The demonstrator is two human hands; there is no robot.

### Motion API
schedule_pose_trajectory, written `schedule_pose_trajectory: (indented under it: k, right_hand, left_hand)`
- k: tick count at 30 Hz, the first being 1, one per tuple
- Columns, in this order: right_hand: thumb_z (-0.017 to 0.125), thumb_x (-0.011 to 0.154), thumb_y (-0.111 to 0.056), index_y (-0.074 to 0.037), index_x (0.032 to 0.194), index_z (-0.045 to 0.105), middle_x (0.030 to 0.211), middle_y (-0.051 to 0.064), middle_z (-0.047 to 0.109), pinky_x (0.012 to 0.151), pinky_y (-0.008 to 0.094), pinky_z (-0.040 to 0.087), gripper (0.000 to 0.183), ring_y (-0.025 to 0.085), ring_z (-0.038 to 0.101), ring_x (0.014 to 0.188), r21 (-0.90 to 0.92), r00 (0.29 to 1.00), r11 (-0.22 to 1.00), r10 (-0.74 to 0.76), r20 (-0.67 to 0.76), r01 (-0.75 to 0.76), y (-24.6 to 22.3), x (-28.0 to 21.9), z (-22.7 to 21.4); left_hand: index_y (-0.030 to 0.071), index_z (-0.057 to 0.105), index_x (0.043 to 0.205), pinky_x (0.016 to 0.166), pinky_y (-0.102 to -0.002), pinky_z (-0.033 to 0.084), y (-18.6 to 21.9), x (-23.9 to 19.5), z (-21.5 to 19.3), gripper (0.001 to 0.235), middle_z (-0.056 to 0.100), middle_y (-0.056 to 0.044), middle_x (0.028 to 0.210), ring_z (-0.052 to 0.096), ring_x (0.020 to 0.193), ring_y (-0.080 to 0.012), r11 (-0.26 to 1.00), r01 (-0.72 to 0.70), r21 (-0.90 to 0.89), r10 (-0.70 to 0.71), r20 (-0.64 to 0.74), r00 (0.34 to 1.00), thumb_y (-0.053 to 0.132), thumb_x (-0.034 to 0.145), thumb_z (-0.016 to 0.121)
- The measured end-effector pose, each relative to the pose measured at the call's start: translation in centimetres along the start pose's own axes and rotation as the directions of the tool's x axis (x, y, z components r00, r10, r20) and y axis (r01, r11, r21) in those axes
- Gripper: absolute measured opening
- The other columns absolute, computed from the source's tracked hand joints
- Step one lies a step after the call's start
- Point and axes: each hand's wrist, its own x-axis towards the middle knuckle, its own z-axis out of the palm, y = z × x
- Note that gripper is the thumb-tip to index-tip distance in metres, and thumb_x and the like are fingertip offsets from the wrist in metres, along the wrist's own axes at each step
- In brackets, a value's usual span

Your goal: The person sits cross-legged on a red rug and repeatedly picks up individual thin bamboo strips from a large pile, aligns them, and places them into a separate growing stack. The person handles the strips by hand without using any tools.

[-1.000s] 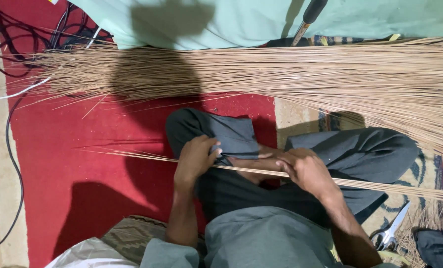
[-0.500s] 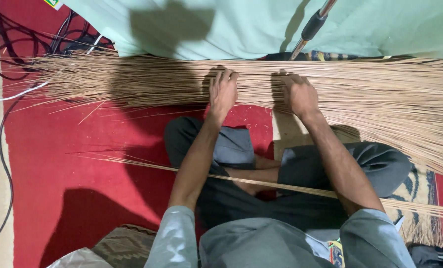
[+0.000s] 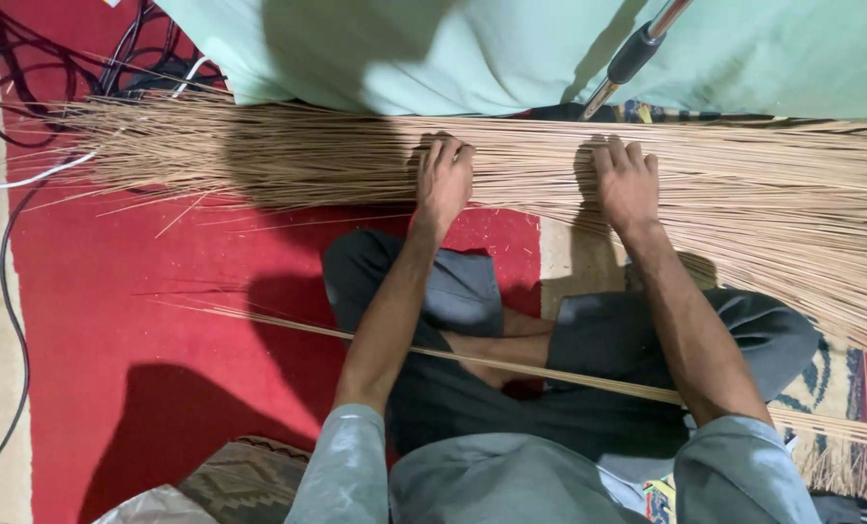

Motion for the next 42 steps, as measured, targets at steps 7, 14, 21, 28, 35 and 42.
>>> schedule_pose_trajectory:
  k: [7, 14, 21, 28, 35, 42]
  right_hand:
    - [0.060, 0.104, -0.020, -0.023, 0.108, 0.067, 0.103, -0.001, 0.062, 0.084, 0.038, 0.045, 0.009, 0.021, 0.059, 0.106, -0.008, 0.994, 0.999, -0.052, -0.095, 0.052, -0.6, 0.2, -2.0]
    - [0.061, 0.097, -0.014, -0.023, 0.104, 0.067, 0.100, -0.002, 0.063, 0.083, 0.038, 0.045, 0.012, 0.021, 0.061, 0.103, 0.014, 0.981, 0.999, -0.034, -0.192, 0.037, 1.2, 0.3, -0.7]
    - [0.059, 0.097, -0.005, -0.019, 0.109, 0.070, 0.095, 0.000, 0.060, 0.073, 0.033, 0.044, 0.021, 0.022, 0.060, 0.090, 0.009, 0.879, 0.999, 0.037, -0.475, -0.038, 4.1, 2.0, -6.9]
    - [0.065, 0.120, 0.000, -0.002, 0.123, 0.072, 0.113, 0.016, 0.074, 0.078, 0.042, 0.044, 0.008, 0.031, 0.061, 0.094, 0.231, 0.900, 0.973, 0.120, -0.418, -0.023, 2.8, 0.0, -22.3]
    - [0.075, 0.107, -0.006, 0.007, 0.139, 0.064, 0.129, 0.029, 0.072, 0.089, 0.043, 0.064, 0.037, 0.037, 0.072, 0.112, 0.336, 0.886, 0.932, 0.041, -0.462, 0.133, -3.6, -3.8, -29.4]
    - [0.074, 0.096, -0.008, 0.000, 0.106, 0.083, 0.106, 0.023, 0.078, 0.066, 0.042, 0.056, 0.016, 0.034, 0.072, 0.076, 0.517, 0.796, 0.811, 0.111, -0.595, 0.273, -10.3, -4.8, -36.0]
  left_hand:
    - [0.016, 0.069, 0.093, 0.067, -0.040, 0.051, -0.4, -0.9, 1.8, 0.024, 0.056, -0.002, 0.094, 0.059, 0.088, -0.0266, 0.999, -0.025, -0.044, 0.023, -0.049, 0.999, 0.005, 0.074, 0.076]
    - [0.017, 0.068, 0.101, 0.076, -0.040, 0.049, 0.2, 1.0, -4.1, 0.023, 0.057, -0.001, 0.101, 0.058, 0.098, -0.0258, 1.000, -0.007, -0.016, 0.006, -0.088, 0.996, 0.011, 0.080, 0.076]
    - [0.023, 0.070, 0.119, 0.093, -0.041, 0.038, -1.5, 2.7, -13.0, 0.019, 0.060, 0.004, 0.097, 0.062, 0.102, -0.0164, 0.986, -0.105, 0.126, 0.131, -0.223, 0.966, 0.025, 0.105, 0.057]
    - [0.015, 0.064, 0.135, 0.074, -0.039, 0.033, 3.0, 2.1, -25.1, 0.026, 0.055, -0.004, 0.094, 0.049, 0.085, -0.0229, 0.985, -0.168, 0.026, 0.170, -0.207, 0.963, 0.021, 0.110, 0.064]
    - [0.014, 0.071, 0.127, 0.065, -0.041, 0.035, 9.2, 1.1, -32.2, 0.029, 0.051, -0.006, 0.090, 0.045, 0.073, -0.0237, 0.964, -0.261, 0.049, 0.264, -0.277, 0.924, 0.011, 0.109, 0.049]
    - [0.020, 0.083, 0.105, 0.055, -0.033, 0.038, 11.8, 0.4, -36.3, 0.027, 0.045, -0.003, 0.074, 0.037, 0.058, -0.0188, 0.930, -0.345, 0.125, 0.365, -0.422, 0.830, 0.018, 0.100, 0.057]
